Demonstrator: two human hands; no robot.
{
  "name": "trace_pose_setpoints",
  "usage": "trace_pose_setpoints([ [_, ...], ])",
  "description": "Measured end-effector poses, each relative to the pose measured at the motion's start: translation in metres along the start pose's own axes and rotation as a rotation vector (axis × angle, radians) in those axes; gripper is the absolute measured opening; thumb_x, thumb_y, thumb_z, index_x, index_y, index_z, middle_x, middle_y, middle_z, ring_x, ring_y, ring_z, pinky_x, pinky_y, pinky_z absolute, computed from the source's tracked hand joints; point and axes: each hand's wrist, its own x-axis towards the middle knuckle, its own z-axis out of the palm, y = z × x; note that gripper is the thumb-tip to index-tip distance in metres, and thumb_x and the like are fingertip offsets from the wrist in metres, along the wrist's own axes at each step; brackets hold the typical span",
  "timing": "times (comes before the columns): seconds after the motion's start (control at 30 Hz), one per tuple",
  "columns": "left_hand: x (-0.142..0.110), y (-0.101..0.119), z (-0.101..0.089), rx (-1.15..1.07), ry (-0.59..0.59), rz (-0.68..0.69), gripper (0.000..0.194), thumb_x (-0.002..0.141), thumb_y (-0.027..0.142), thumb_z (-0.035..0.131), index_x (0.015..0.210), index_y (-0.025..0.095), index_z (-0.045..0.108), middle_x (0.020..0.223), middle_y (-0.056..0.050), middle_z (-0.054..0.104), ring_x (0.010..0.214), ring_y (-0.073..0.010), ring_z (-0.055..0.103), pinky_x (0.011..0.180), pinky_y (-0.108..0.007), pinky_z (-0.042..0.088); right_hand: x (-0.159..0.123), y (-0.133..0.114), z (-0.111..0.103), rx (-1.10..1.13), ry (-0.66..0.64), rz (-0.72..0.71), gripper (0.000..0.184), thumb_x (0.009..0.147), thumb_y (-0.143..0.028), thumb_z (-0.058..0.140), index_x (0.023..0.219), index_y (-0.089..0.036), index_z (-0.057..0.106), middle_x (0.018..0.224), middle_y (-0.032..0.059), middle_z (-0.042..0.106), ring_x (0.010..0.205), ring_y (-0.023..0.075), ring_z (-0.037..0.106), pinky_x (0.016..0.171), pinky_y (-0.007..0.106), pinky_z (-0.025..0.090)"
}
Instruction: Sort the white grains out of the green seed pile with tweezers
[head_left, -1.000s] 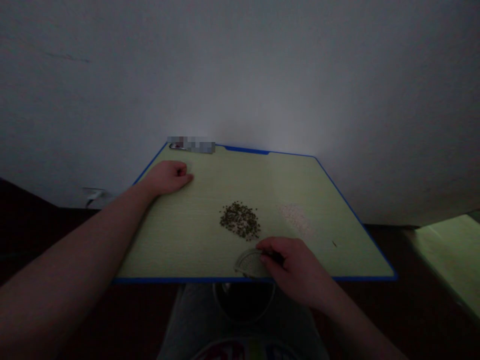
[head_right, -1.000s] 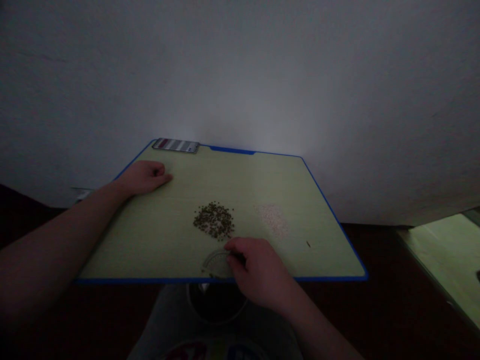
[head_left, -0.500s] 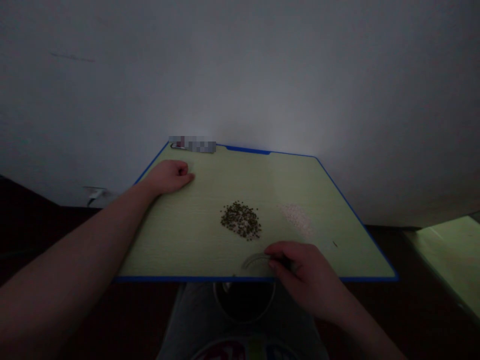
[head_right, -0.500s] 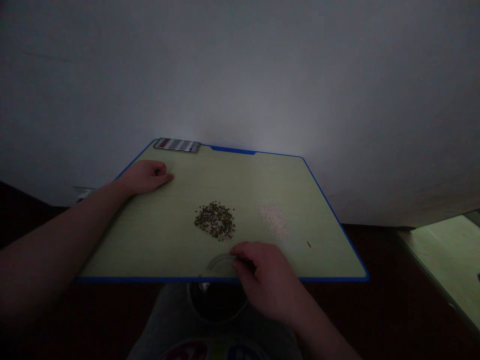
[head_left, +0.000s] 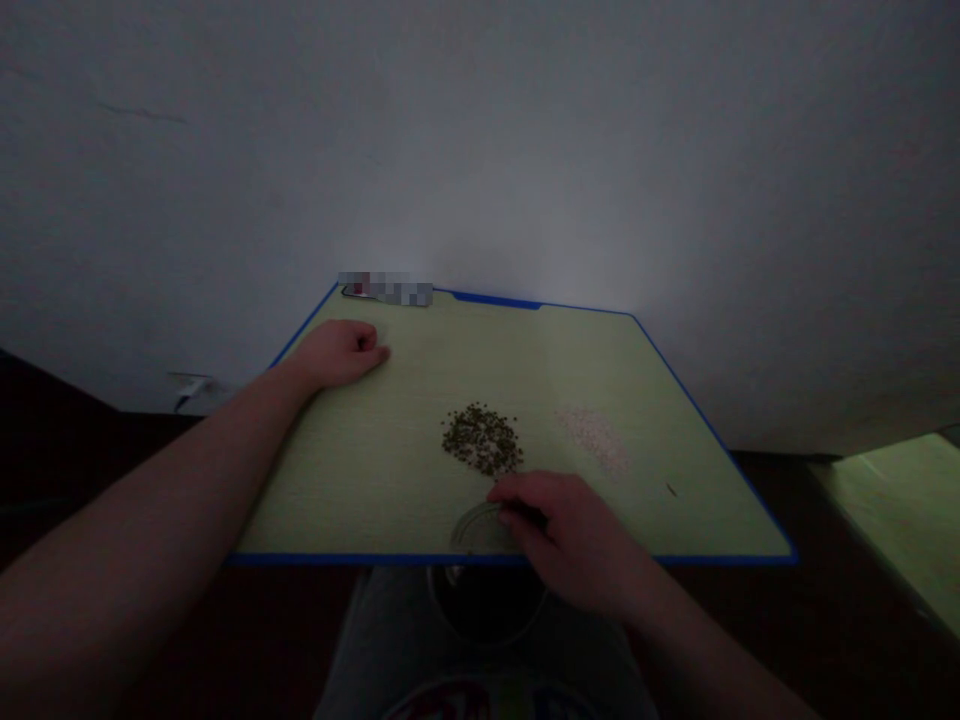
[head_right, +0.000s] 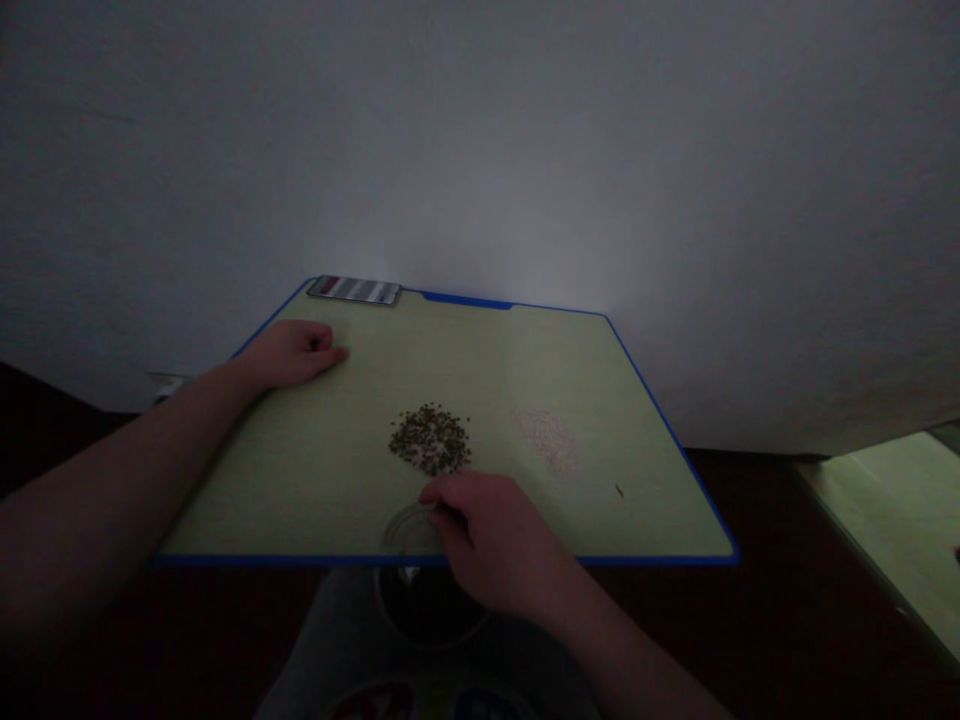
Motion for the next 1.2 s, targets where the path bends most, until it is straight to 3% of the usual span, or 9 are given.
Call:
trace_pose_setpoints([
  [0.63,0.0,-0.005,0.003,0.004,0.006,0.007,0.032,0.073,0.052,0.047,0.065,0.021,0.052,0.055,0.0,0.047,0.058,-0.0162,0.044,0.058,-0.03,0.028,-0.019,0.005,-0.013,-0.012,0.015,-0.042,0.021,0.09,-0.015,0.052,0.099,-0.023,0.069,0.09,0.0015,0.073,0.084,0.0163,0.066,0.076,0.029,0.049],
  [0.87,0.001,-0.007,0.004,-0.008,0.002,-0.004,0.033,0.073,0.052,0.047,0.062,0.021,0.048,0.054,0.001,0.045,0.056,-0.0149,0.042,0.056,-0.029,0.027,-0.043,0.011,-0.017,-0.052,0.126,-0.065,0.019,0.093,-0.019,0.05,0.101,-0.024,0.067,0.09,0.0023,0.073,0.081,0.0159,0.068,0.071,0.028,0.052],
  [1.2,-0.001,-0.004,0.002,-0.025,0.023,0.02,0.032,0.072,0.05,0.049,0.058,0.022,0.045,0.051,0.001,0.043,0.053,-0.0139,0.04,0.053,-0.029,0.026,-0.064,0.038,-0.027,-0.259,0.375,0.027,0.019,0.092,-0.026,0.051,0.099,-0.024,0.068,0.089,0.0045,0.074,0.077,0.0199,0.07,0.068,0.033,0.056],
])
